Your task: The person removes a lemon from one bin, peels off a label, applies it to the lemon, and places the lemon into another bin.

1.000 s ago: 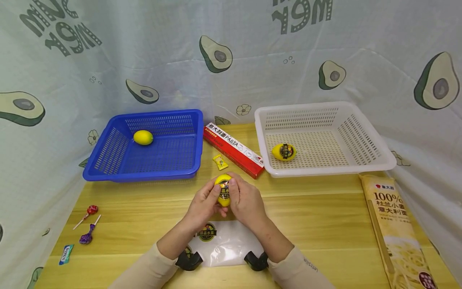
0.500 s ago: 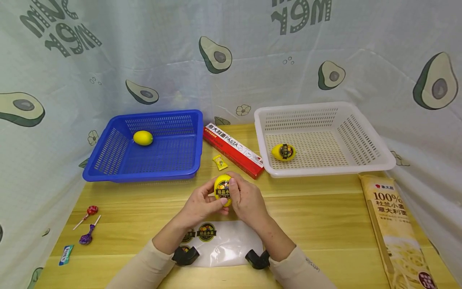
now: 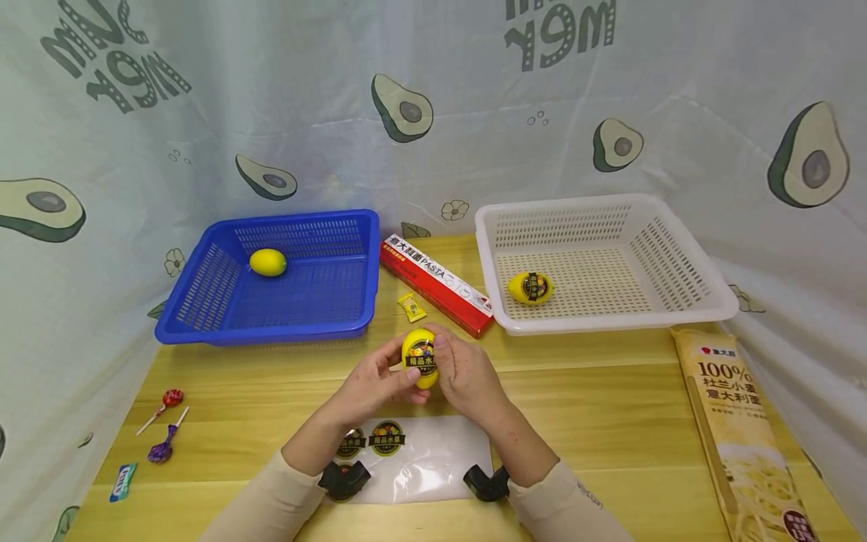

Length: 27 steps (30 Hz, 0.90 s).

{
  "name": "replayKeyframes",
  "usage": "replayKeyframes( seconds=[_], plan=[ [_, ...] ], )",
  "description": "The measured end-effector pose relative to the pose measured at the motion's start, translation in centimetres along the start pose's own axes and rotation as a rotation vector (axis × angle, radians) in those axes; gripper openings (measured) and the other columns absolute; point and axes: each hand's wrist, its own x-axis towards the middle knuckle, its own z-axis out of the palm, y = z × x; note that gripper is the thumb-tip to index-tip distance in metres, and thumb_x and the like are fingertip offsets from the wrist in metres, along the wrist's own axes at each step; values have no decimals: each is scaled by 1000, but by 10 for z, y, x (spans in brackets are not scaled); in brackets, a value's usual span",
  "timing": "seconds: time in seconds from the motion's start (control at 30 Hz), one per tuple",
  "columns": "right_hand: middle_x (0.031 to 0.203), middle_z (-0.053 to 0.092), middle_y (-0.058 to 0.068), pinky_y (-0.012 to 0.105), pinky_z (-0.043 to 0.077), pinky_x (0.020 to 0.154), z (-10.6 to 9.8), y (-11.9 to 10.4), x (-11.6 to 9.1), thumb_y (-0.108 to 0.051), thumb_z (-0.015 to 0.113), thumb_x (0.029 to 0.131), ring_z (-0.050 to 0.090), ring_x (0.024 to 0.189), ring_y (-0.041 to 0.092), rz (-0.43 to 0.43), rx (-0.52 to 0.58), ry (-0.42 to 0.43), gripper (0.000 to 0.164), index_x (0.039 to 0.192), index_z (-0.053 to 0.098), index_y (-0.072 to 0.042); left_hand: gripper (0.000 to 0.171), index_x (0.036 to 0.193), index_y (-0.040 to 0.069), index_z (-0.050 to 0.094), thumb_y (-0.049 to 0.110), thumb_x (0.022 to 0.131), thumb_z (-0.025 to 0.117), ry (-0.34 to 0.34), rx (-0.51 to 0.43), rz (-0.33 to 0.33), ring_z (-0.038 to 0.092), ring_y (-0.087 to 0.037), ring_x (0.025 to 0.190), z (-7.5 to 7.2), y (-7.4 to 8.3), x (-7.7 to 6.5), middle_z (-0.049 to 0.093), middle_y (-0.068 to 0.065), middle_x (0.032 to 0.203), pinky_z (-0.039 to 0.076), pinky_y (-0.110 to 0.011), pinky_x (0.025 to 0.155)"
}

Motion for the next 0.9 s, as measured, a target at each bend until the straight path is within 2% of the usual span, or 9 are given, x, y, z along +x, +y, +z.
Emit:
replayKeyframes(
  seconds=[0.23, 0.33, 0.4, 0.5, 0.6, 0.67, 0.77, 0.83, 0.9],
  plan=[
    [93, 75, 10, 42, 60, 77, 2, -1, -2, -16, 43, 110, 67, 80, 20, 1, -66, 76, 30, 122, 68, -3, 64, 154, -1, 30, 5, 97, 60, -2, 9, -16, 74, -15, 79, -3, 2, -1, 57, -17, 123, 64, -34, 76],
    [83, 69, 4, 35, 56, 70, -2, -3, -8, -16, 45, 109, 62, 74, 15, 57, -53, 58, 28, 125, 66, -6, 65, 152, -1, 30, 4, 96, 62, 14, 54, -25, 75, -18, 80, -4, 4, -2, 59, -24, 125, 64, -39, 77],
    [77, 62, 1, 28, 50, 61, -7, -2, -14, -19, 48, 109, 54, 66, 11, 110, -29, 44, 27, 130, 63, -10, 66, 152, -1, 29, 4, 95, 63, 33, 91, -35, 74, -18, 85, -5, 5, -3, 59, -29, 128, 63, -45, 81],
    [84, 62, 5, 24, 47, 57, -21, 3, -28, -22, 54, 107, 54, 63, 8, 229, 6, 77, 33, 139, 55, -15, 70, 151, -2, 28, 3, 92, 65, 61, 127, -60, 71, -17, 92, -5, 6, -3, 57, -32, 133, 61, -53, 88],
    [102, 61, 7, 23, 49, 57, -41, 14, -40, -25, 58, 105, 60, 66, 5, 391, 72, 183, 47, 149, 44, -20, 73, 150, -2, 27, 2, 90, 68, 71, 133, -74, 68, -13, 96, -6, 5, -2, 57, -31, 133, 61, -46, 90],
    [109, 54, 5, 22, 51, 57, -57, 24, -44, -29, 59, 104, 63, 68, 3, 512, 131, 286, 56, 155, 36, -23, 74, 149, -1, 27, 1, 89, 70, 70, 135, -79, 68, -13, 98, -6, 5, -2, 56, -28, 134, 61, -37, 88],
    [109, 46, -2, 21, 52, 53, -85, 42, -44, -39, 59, 103, 63, 65, -1, 669, 222, 444, 66, 159, 25, -30, 74, 149, 1, 27, 0, 88, 70, 61, 141, -71, 69, -15, 99, -5, 5, 0, 53, -26, 135, 60, -31, 85],
    [105, 44, -3, 20, 52, 48, -101, 55, -41, -42, 62, 100, 63, 61, -1, 727, 299, 543, 70, 158, 24, -33, 74, 149, 4, 28, 0, 88, 71, 62, 173, -59, 69, -16, 96, -4, 5, 3, 54, -25, 135, 60, -29, 84],
    [103, 43, -3, 21, 51, 46, -113, 64, -39, -43, 66, 97, 63, 60, 0, 770, 369, 604, 73, 156, 24, -37, 74, 149, 6, 31, 2, 88, 73, 63, 235, -42, 68, -15, 94, 0, 9, 9, 56, -24, 134, 59, -28, 83]
  ],
)
